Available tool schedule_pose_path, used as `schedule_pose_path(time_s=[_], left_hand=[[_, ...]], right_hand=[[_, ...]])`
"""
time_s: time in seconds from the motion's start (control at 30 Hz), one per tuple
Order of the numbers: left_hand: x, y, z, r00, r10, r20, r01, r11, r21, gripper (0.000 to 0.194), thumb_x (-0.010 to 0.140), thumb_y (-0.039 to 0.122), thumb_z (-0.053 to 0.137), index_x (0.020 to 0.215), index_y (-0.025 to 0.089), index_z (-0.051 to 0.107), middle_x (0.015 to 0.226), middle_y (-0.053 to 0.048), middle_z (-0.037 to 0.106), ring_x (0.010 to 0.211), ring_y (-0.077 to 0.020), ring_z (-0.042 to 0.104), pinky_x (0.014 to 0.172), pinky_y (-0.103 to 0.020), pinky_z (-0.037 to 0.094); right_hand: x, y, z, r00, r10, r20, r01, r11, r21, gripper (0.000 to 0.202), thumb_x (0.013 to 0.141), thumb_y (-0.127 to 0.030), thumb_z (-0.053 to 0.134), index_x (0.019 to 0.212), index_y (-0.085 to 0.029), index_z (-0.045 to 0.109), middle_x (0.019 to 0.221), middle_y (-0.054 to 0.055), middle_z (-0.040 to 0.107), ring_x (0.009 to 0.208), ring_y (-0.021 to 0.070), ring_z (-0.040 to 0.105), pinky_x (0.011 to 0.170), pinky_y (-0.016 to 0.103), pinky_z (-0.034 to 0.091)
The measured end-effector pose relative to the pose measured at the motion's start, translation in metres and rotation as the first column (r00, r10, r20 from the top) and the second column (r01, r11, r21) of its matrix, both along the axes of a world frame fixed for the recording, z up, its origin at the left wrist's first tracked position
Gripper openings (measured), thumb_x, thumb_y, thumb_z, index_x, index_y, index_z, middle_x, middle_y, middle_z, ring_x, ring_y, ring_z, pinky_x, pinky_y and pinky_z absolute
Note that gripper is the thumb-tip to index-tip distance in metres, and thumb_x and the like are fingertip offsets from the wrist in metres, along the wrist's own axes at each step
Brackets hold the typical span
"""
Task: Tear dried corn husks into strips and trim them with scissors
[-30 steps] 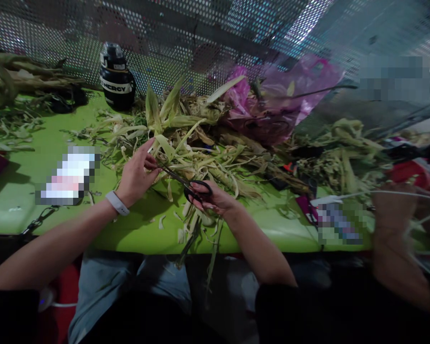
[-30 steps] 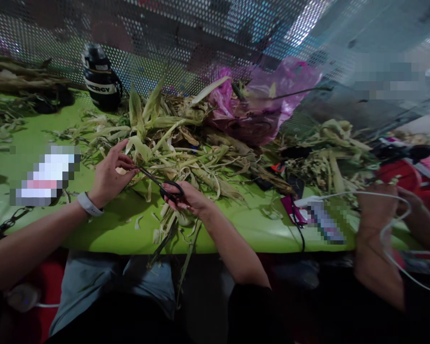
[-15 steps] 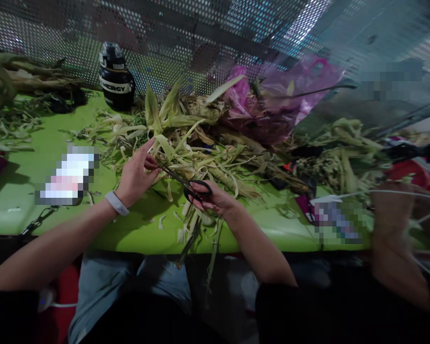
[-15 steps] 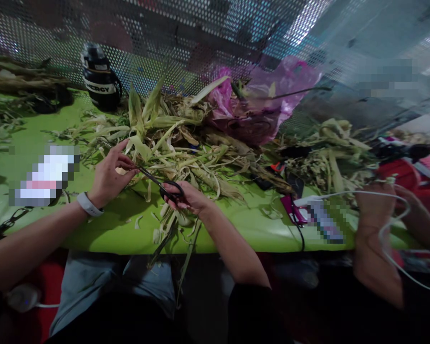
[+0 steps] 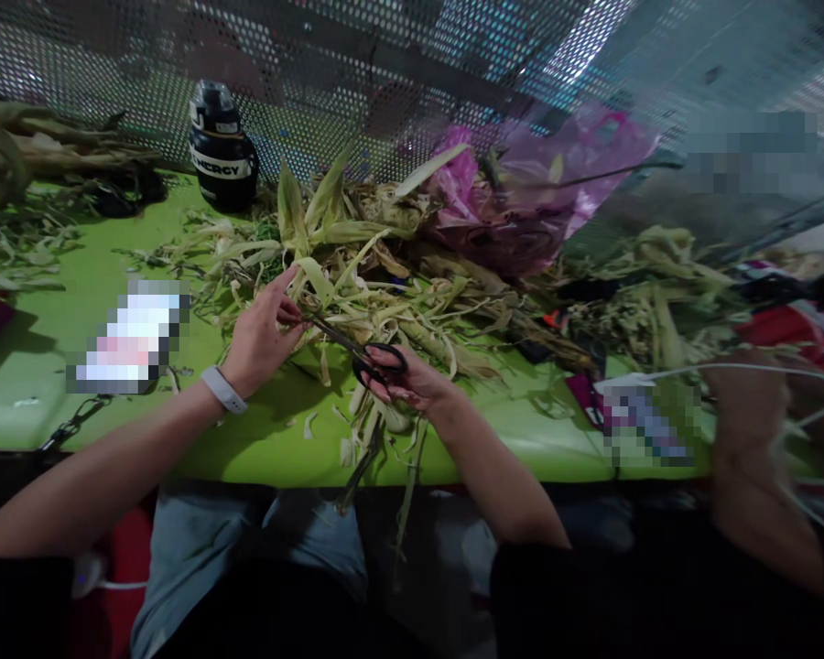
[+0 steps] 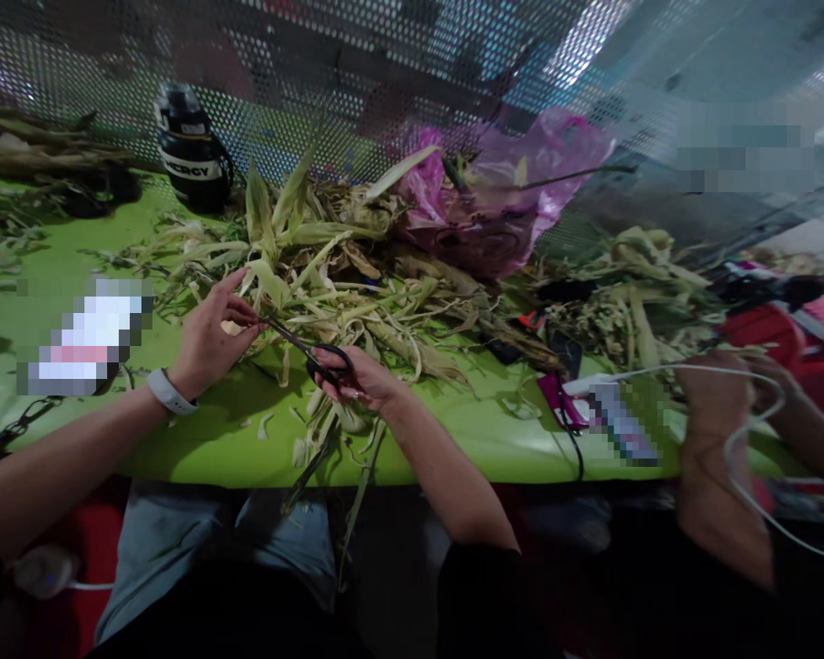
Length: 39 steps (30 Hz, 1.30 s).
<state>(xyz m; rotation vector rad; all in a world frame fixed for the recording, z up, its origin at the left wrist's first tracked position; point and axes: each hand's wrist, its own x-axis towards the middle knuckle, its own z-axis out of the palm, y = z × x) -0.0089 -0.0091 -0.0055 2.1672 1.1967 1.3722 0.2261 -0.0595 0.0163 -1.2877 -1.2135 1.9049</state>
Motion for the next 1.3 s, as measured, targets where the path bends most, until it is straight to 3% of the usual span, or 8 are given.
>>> schedule_pose_path(time_s=[0.37,0.5,0.77,1.03,1.17,1.3], left_hand=[[0.001,-0.001,-0.001,1.0,-0.008,-0.02,0.008,1.0,0.007,0.07,0.078,0.015,0.068,0.142,0.023,0.042,0.09,-0.001,0.066,0.071,-0.0132,0.066,0.071,-0.027,0.057],[0.001,-0.001,-0.003,1.0,-0.018,-0.011,0.018,1.0,0.008,0.07,0.078,0.016,0.068,0.143,0.023,0.042,0.09,-0.002,0.066,0.071,-0.0136,0.066,0.071,-0.028,0.058],[0.001,0.0,-0.006,1.0,-0.022,-0.017,0.022,1.0,0.002,0.072,0.077,0.014,0.068,0.143,0.023,0.041,0.09,-0.002,0.066,0.071,-0.0132,0.065,0.072,-0.029,0.058],[0.001,0.002,-0.005,0.998,-0.054,0.029,0.054,0.998,-0.019,0.07,0.076,0.016,0.07,0.141,0.022,0.044,0.093,-0.003,0.065,0.073,-0.0136,0.065,0.073,-0.03,0.058],[-0.002,0.006,-0.003,0.992,-0.038,0.117,0.061,0.979,-0.193,0.072,0.074,0.023,0.074,0.14,0.02,0.046,0.096,-0.006,0.066,0.076,-0.0158,0.065,0.07,-0.03,0.057],[-0.009,0.013,0.001,0.992,-0.04,0.117,0.085,0.909,-0.409,0.069,0.073,0.031,0.075,0.135,0.016,0.05,0.093,-0.007,0.07,0.078,-0.0193,0.067,0.071,-0.033,0.056]], right_hand=[[-0.005,0.0,-0.005,0.998,0.011,0.066,-0.016,0.997,0.078,0.047,0.068,-0.06,0.07,0.065,-0.014,0.06,0.043,-0.001,0.058,0.027,0.0011,0.029,0.027,0.016,0.013],[-0.011,-0.002,-0.006,0.995,-0.026,0.1,0.011,0.989,0.149,0.045,0.067,-0.056,0.074,0.065,-0.013,0.059,0.044,-0.003,0.058,0.027,0.0008,0.029,0.028,0.015,0.014],[-0.01,-0.001,-0.006,0.997,-0.019,0.074,0.01,0.993,0.116,0.049,0.066,-0.061,0.074,0.064,-0.013,0.059,0.041,-0.003,0.056,0.025,0.0013,0.027,0.028,0.018,0.01],[-0.013,-0.002,-0.007,0.988,-0.088,0.128,0.067,0.985,0.161,0.05,0.061,-0.059,0.078,0.064,-0.015,0.055,0.04,-0.006,0.052,0.028,0.0005,0.029,0.03,0.016,0.014],[-0.002,0.002,-0.006,0.992,-0.087,0.093,0.062,0.967,0.246,0.05,0.067,-0.063,0.071,0.069,-0.016,0.055,0.045,-0.005,0.055,0.029,0.0014,0.027,0.03,0.018,0.013],[0.014,0.005,0.002,0.944,0.102,0.313,-0.201,0.932,0.302,0.042,0.07,-0.056,0.072,0.073,-0.016,0.058,0.058,-0.002,0.061,0.043,0.0058,0.044,0.042,0.019,0.031]])
